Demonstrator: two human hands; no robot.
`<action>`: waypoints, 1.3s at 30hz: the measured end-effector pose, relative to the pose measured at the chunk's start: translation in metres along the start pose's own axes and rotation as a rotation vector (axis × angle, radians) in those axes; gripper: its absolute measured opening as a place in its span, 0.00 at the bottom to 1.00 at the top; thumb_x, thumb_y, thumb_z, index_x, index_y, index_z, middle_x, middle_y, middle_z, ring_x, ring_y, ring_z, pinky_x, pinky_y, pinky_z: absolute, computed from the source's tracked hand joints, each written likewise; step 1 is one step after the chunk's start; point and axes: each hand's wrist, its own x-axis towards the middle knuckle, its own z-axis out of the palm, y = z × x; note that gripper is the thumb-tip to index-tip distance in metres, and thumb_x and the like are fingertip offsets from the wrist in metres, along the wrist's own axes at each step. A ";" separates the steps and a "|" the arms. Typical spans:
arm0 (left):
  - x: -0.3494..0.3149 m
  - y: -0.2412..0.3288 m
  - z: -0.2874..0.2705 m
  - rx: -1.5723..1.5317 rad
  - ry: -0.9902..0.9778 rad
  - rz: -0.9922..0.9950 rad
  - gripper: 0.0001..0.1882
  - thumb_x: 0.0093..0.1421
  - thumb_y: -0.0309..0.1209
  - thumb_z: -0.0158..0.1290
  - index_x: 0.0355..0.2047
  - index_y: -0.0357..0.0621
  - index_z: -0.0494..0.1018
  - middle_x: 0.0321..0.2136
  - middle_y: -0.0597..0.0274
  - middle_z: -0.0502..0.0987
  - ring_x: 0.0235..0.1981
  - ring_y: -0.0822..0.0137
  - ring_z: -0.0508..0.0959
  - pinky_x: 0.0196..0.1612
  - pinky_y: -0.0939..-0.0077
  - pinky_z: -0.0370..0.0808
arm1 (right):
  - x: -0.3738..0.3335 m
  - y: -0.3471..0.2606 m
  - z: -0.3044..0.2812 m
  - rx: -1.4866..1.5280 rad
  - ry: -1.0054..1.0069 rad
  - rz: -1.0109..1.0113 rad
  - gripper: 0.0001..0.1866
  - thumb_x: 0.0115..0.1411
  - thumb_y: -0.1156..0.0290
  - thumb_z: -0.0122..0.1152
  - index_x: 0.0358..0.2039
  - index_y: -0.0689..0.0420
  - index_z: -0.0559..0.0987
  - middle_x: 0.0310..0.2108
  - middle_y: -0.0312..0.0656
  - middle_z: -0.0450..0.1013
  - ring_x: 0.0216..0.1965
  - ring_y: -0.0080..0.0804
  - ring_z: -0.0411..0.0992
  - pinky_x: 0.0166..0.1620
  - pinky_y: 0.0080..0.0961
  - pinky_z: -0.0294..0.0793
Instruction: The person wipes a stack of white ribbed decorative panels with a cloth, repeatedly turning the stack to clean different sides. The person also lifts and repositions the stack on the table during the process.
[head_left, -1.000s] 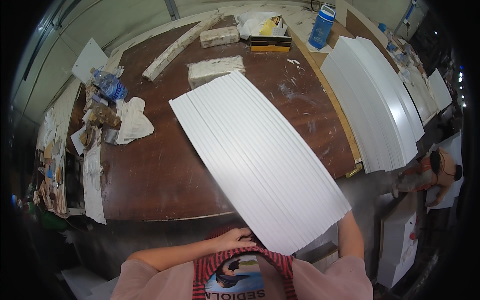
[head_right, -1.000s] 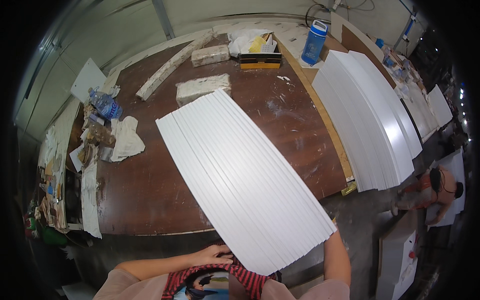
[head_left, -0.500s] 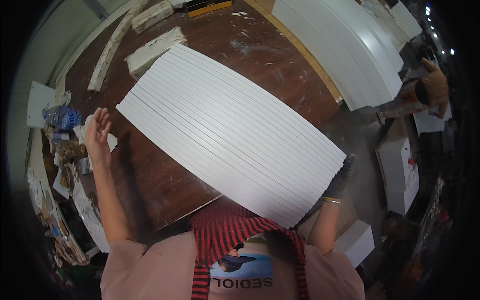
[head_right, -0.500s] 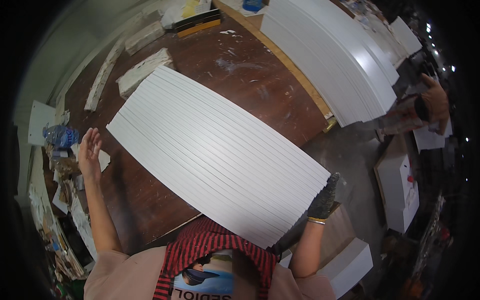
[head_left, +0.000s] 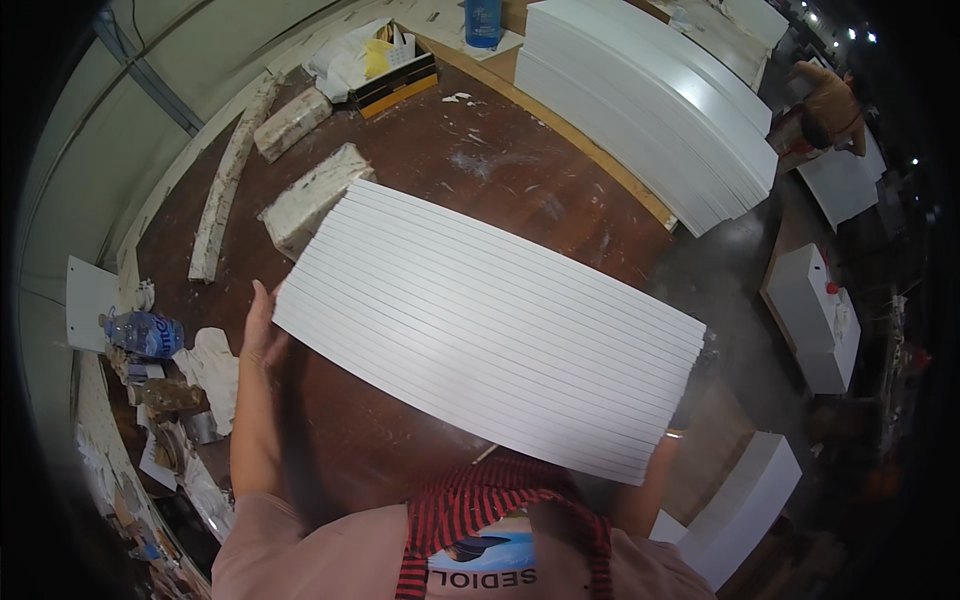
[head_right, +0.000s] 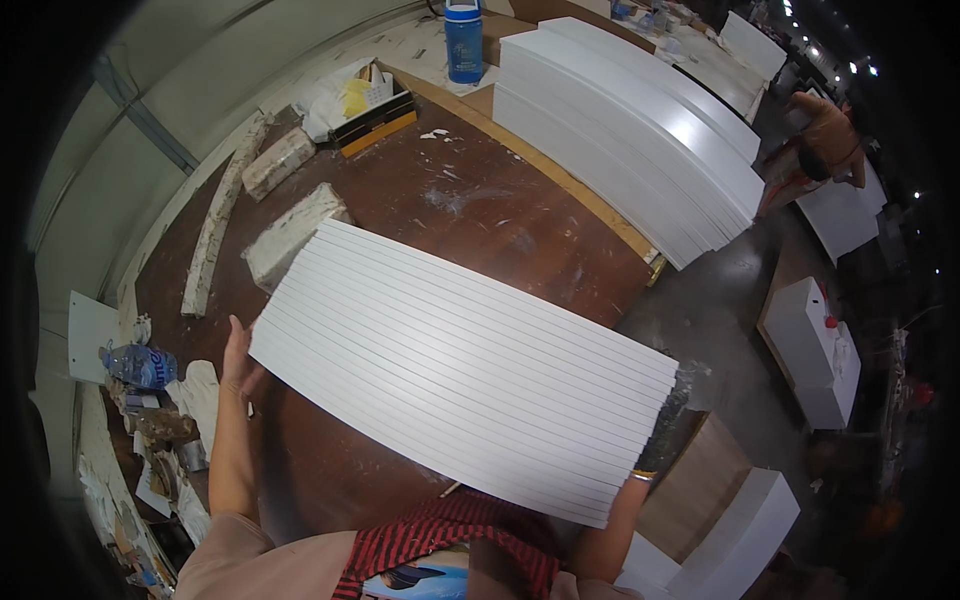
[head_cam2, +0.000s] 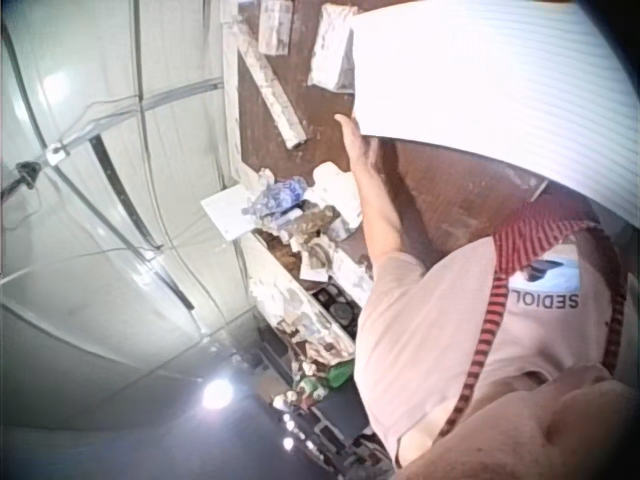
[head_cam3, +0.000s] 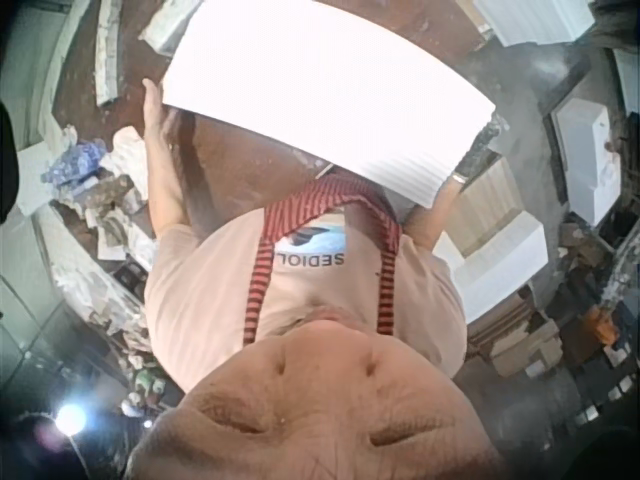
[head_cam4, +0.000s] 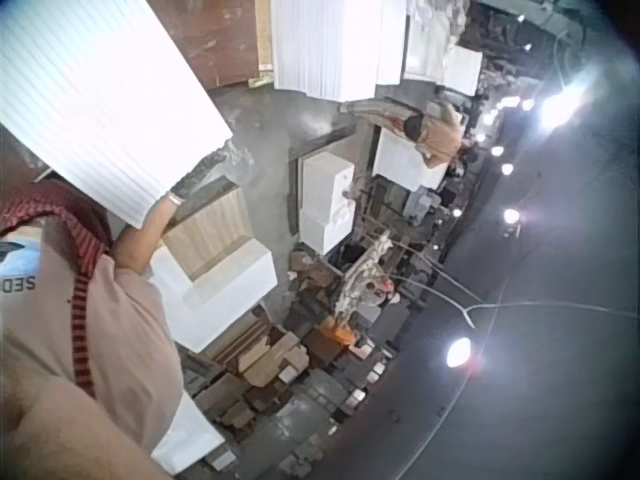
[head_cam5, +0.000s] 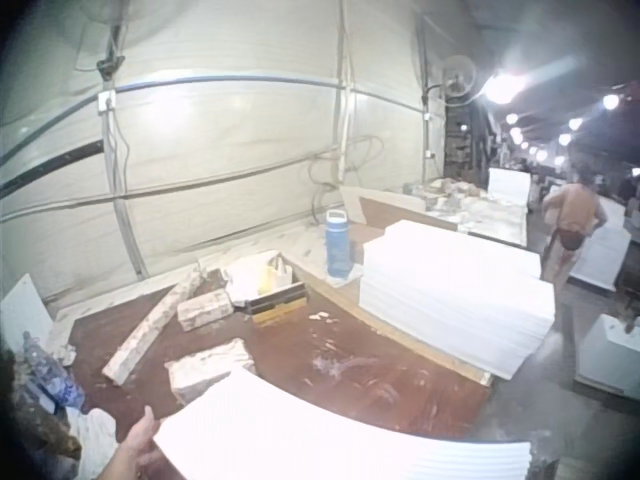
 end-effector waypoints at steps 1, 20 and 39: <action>-0.002 0.003 0.000 0.037 0.063 -0.023 0.49 0.69 0.67 0.32 0.67 0.30 0.61 0.64 0.50 0.69 0.66 0.57 0.68 0.68 0.62 0.62 | -0.004 0.003 -0.001 -0.004 0.024 0.003 0.29 0.75 0.52 0.46 0.64 0.62 0.69 0.62 0.43 0.69 0.61 0.34 0.67 0.65 0.31 0.65; 0.201 -0.040 0.008 -0.115 -0.462 -0.003 0.47 0.69 0.67 0.24 0.72 0.39 0.53 0.71 0.57 0.58 0.72 0.61 0.57 0.74 0.64 0.51 | -0.025 0.015 -0.010 -0.085 0.259 -0.003 0.26 0.75 0.53 0.46 0.60 0.60 0.73 0.57 0.40 0.73 0.57 0.30 0.69 0.63 0.30 0.66; 0.077 -0.026 -0.037 -0.162 0.175 -0.055 0.25 0.72 0.49 0.43 0.52 0.42 0.77 0.46 0.59 0.81 0.46 0.64 0.79 0.50 0.68 0.76 | 0.089 0.014 0.015 -0.012 -0.165 0.202 0.22 0.73 0.60 0.50 0.60 0.60 0.74 0.56 0.40 0.74 0.57 0.30 0.71 0.63 0.28 0.68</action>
